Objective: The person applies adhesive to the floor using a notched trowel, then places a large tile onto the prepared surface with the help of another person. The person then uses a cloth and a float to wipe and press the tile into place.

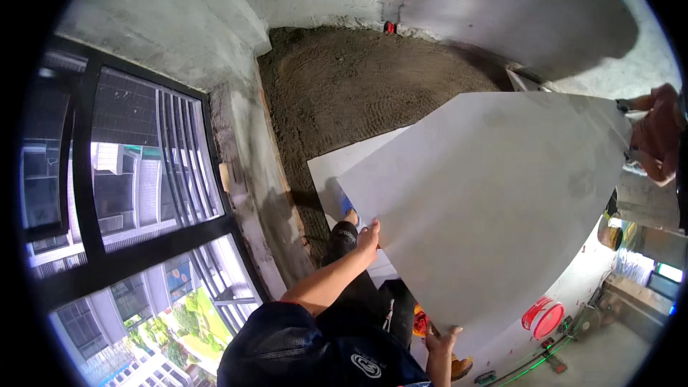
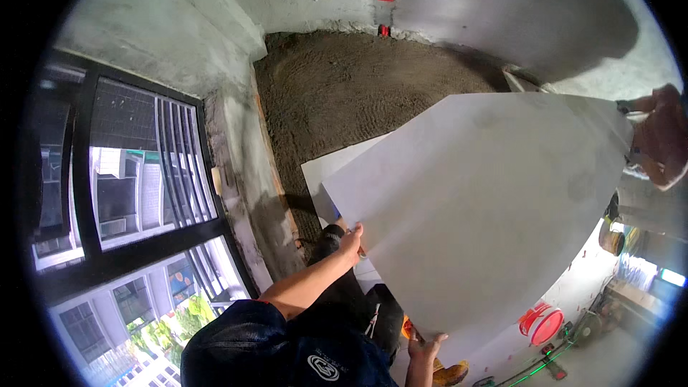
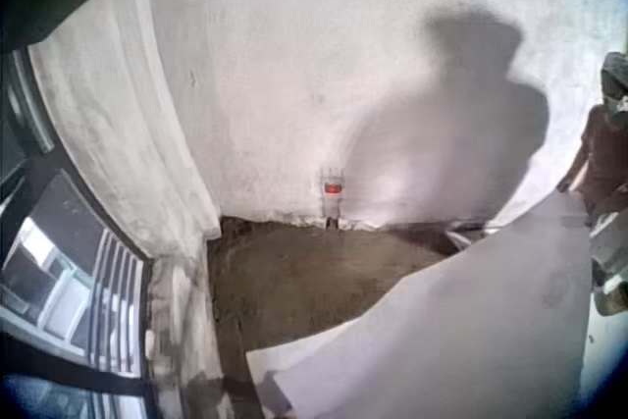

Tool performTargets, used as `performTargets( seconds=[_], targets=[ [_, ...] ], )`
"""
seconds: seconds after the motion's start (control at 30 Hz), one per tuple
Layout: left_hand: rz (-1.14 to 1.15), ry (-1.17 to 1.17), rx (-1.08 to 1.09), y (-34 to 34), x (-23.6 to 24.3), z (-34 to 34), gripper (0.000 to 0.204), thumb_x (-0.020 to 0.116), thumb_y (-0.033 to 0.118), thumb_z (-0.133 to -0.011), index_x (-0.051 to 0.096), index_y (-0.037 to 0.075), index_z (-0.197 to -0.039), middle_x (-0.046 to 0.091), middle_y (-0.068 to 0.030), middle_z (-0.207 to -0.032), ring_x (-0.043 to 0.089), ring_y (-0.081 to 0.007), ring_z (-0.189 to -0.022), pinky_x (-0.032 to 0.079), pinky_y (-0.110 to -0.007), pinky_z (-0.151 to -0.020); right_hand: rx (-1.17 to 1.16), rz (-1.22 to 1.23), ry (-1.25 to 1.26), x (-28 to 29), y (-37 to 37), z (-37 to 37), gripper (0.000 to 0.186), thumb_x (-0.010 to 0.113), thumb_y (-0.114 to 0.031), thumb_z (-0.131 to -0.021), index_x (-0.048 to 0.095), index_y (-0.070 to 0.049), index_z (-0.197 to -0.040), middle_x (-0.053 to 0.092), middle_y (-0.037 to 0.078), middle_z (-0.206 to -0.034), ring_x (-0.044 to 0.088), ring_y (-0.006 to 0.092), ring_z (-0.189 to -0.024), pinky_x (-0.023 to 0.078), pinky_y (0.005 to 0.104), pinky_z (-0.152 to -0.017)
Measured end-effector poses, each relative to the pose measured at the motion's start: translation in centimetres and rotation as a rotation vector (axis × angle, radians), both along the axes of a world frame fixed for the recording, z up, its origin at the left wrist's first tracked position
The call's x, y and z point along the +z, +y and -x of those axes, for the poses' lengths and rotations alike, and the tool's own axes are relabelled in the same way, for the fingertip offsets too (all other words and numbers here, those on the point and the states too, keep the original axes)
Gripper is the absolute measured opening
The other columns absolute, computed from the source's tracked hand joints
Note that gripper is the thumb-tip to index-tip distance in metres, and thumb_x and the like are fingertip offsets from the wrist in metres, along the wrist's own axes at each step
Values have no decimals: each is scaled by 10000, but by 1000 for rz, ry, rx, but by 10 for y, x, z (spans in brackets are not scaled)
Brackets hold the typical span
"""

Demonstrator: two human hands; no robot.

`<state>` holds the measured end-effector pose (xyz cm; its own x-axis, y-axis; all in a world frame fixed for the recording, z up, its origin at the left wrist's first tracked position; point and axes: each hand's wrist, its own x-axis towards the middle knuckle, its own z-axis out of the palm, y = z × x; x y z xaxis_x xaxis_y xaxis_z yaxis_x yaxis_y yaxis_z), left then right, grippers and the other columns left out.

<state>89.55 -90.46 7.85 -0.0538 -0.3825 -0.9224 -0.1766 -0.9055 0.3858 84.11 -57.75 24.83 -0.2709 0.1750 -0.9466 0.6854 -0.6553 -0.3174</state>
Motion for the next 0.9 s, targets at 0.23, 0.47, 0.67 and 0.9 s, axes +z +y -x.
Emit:
performTargets(
  seconds=[0.23, 0.47, 0.67, 0.9],
  targets=[
    [-75, -42, 26, -175, -27, -14, 591, 562, 475, -949, 448, 29, -1320, 567, -158, -1212, 605, -273, -1038, 543, -453, -781, -37, -11, -191, -31, -146, -37, 711, 683, -581, -830, 469, -162, -1364, 485, 93, -1341, 467, 305, -1194, 507, 490, -933],
    [-199, -23, -21, -304, -43, -16, 447, 409, 414, -1025, 448, 85, -1325, 537, -124, -1278, 588, -291, -1109, 517, -517, -875, 95, 149, -185, -56, -263, -51, 771, 700, -562, -825, 426, -121, -1395, 398, 149, -1418, 432, 306, -1241, 443, 459, -1054],
    [-135, -46, -143, -366, -58, -24, 478, 318, 418, -1044, 434, 59, -1339, 549, -127, -1278, 594, -269, -1105, 530, -488, -866, 25, 211, -259, -78, -313, -54, 776, 801, -505, -728, 510, -78, -1307, 482, 168, -1328, 485, 339, -1217, 453, 480, -1061],
    [-141, -69, -114, -403, -82, -28, 438, 312, 391, -1055, 461, 67, -1309, 568, -100, -1241, 606, -241, -1082, 545, -468, -860, -140, 332, -452, -92, -350, -52, 664, 799, -419, -746, 562, -48, -1244, 558, 154, -1266, 527, 343, -1187, 464, 471, -1059]
  ],
)
